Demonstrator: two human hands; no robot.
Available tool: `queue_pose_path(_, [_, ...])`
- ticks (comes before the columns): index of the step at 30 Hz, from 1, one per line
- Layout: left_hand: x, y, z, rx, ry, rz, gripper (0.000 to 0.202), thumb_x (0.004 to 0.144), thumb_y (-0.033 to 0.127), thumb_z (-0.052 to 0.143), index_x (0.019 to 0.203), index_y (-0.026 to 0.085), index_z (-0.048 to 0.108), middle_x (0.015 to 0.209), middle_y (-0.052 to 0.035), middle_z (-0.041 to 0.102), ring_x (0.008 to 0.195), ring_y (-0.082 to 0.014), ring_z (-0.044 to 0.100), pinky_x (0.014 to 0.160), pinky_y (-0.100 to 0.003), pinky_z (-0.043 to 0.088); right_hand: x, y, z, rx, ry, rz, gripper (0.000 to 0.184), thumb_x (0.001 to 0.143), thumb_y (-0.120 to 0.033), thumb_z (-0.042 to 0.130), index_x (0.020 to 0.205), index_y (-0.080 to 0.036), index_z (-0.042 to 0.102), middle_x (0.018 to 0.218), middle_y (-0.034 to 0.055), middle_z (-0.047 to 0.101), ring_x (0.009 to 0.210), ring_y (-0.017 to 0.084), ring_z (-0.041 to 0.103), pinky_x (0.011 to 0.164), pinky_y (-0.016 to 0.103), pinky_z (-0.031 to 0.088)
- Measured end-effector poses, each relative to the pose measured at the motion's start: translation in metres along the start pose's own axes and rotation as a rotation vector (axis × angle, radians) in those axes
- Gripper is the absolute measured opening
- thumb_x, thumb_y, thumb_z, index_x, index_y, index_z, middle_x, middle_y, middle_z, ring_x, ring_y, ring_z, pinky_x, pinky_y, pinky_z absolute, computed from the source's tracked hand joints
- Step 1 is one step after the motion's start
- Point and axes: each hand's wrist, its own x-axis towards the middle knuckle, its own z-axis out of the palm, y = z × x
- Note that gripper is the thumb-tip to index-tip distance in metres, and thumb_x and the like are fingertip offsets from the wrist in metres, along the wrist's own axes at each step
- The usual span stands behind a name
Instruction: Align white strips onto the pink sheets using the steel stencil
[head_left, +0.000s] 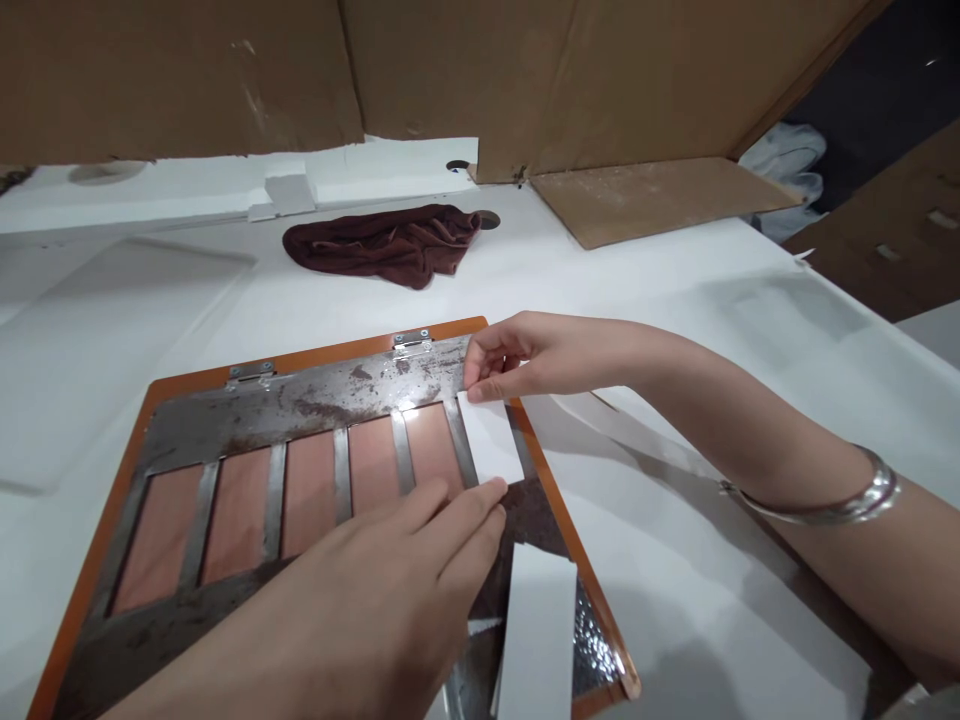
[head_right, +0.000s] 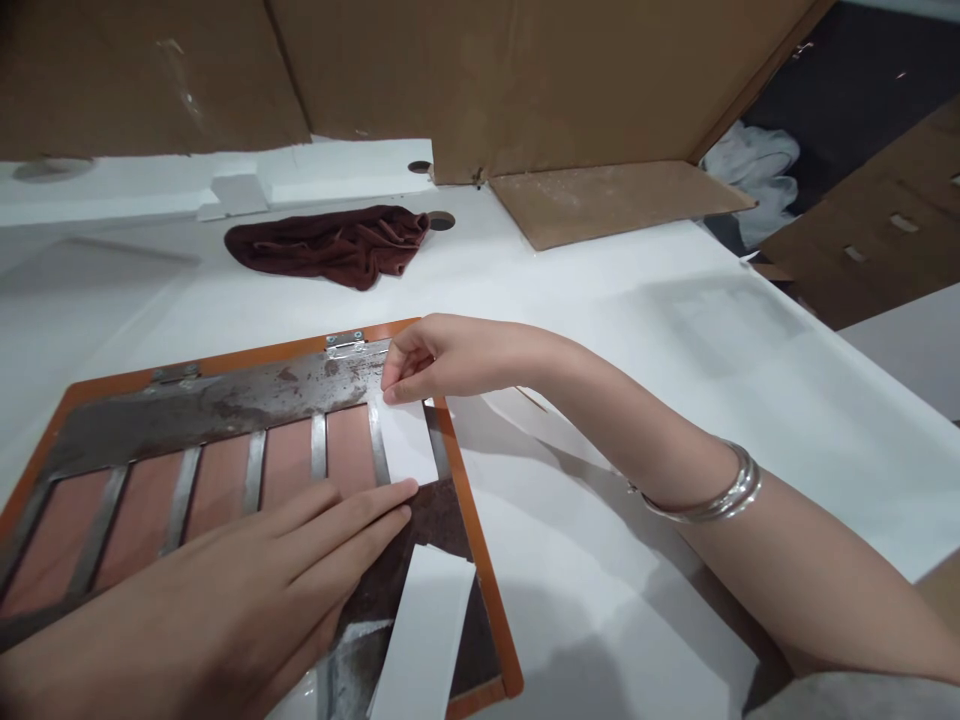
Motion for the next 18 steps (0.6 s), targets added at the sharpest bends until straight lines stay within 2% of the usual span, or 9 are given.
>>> queue_pose_path(3, [0.001, -0.001, -0.001, -0.031, -0.012, 0.020, 0.063, 0.092, 0.024, 0.045, 0.153, 0.037, 0.051, 0.150, 0.0028, 0.065, 0.121, -0.0217, 0.068, 0.095, -0.031, 0.058, -0.003, -0.001, -0.001, -0.043, -0.011, 0.002, 0.022, 0.086, -0.039, 0.079, 0.093, -0.021, 0.070, 0.096, 0.0022, 0.071, 0.085, 0.018, 0.059, 0.076, 0.031, 0.045])
queue_pose_path(6, [0.004, 0.004, -0.006, -0.084, 0.008, 0.023, 0.055, 0.098, 0.035, 0.046, 0.152, 0.040, 0.053, 0.138, 0.0034, 0.072, 0.117, -0.0221, 0.070, 0.096, -0.031, 0.058, -0.005, -0.003, -0.001, -0.121, -0.009, 0.020, 0.027, 0.090, -0.045, 0.075, 0.100, -0.021, 0.071, 0.104, 0.0047, 0.072, 0.089, 0.019, 0.061, 0.078, 0.032, 0.047])
queue_pose_path(9, [0.006, 0.013, -0.012, -0.070, 0.039, -0.028, 0.048, 0.100, 0.042, 0.045, 0.145, 0.040, 0.061, 0.126, 0.0034, 0.077, 0.113, -0.0217, 0.072, 0.089, -0.029, 0.060, -0.007, -0.006, 0.001, -0.183, -0.004, 0.044, 0.031, 0.093, -0.048, 0.072, 0.107, -0.021, 0.071, 0.113, 0.0070, 0.073, 0.094, 0.021, 0.063, 0.079, 0.033, 0.048])
queue_pose_path(12, [0.004, 0.018, -0.014, -0.002, 0.089, -0.100, 0.046, 0.099, 0.044, 0.045, 0.141, 0.038, 0.064, 0.130, 0.0014, 0.076, 0.121, -0.0238, 0.070, 0.093, -0.033, 0.060, -0.009, -0.008, 0.004, -0.237, 0.010, 0.056, 0.031, 0.094, -0.048, 0.070, 0.111, -0.022, 0.072, 0.113, 0.0074, 0.073, 0.096, 0.022, 0.064, 0.077, 0.033, 0.048])
queue_pose_path(15, [-0.004, 0.015, -0.007, 0.027, 0.096, -0.120, 0.048, 0.099, 0.042, 0.045, 0.142, 0.036, 0.063, 0.135, 0.0003, 0.074, 0.125, -0.0234, 0.067, 0.098, -0.036, 0.059, -0.012, -0.009, 0.005, -0.300, 0.025, 0.053, 0.032, 0.094, -0.045, 0.068, 0.115, -0.022, 0.073, 0.113, 0.0074, 0.073, 0.095, 0.023, 0.065, 0.077, 0.033, 0.048])
queue_pose_path(18, [-0.020, 0.006, 0.009, 0.070, 0.142, -0.135, 0.050, 0.098, 0.036, 0.043, 0.145, 0.035, 0.061, 0.135, 0.0003, 0.074, 0.128, -0.0232, 0.066, 0.104, -0.037, 0.057, -0.016, -0.009, 0.005, -0.332, 0.017, 0.035, 0.035, 0.094, -0.046, 0.067, 0.120, -0.022, 0.073, 0.118, 0.0072, 0.072, 0.101, 0.024, 0.065, 0.080, 0.034, 0.049])
